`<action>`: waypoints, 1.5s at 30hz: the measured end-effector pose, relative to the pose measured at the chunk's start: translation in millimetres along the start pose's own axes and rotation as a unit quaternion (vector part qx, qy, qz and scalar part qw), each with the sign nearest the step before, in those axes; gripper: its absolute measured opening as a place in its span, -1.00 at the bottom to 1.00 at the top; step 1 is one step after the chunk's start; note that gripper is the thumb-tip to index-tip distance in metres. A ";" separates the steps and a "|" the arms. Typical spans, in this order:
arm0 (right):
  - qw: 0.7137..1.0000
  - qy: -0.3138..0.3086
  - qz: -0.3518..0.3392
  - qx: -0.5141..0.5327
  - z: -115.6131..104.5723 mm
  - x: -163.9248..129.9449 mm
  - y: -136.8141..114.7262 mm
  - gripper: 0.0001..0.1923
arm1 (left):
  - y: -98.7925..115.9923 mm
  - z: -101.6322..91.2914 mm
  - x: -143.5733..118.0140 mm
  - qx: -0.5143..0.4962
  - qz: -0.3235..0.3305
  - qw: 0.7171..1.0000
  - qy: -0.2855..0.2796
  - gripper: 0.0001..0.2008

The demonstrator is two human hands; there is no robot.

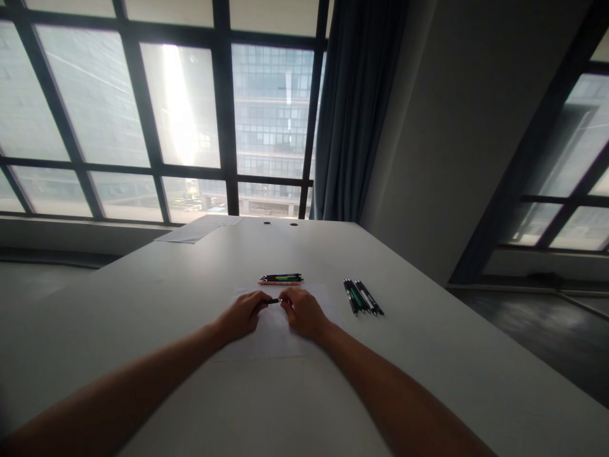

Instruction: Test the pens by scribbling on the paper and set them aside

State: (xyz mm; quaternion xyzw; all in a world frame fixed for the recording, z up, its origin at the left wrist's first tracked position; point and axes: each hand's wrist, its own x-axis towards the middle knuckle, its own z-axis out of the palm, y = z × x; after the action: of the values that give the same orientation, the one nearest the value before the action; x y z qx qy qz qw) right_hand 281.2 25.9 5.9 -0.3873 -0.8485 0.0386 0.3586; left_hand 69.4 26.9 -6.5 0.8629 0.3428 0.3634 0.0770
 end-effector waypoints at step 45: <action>0.999 0.004 0.019 0.025 -0.8 -0.3 -1.4 -0.76 | -1.3 0.5 -0.6 -0.018 0.033 0.999 0.017 -0.77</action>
State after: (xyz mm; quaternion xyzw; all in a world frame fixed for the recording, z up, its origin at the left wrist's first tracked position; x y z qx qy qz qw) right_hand 280.9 24.6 6.8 -0.3947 -0.8382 0.0652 0.3707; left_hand 68.8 27.6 -7.7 0.8659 0.3092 0.3862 0.0745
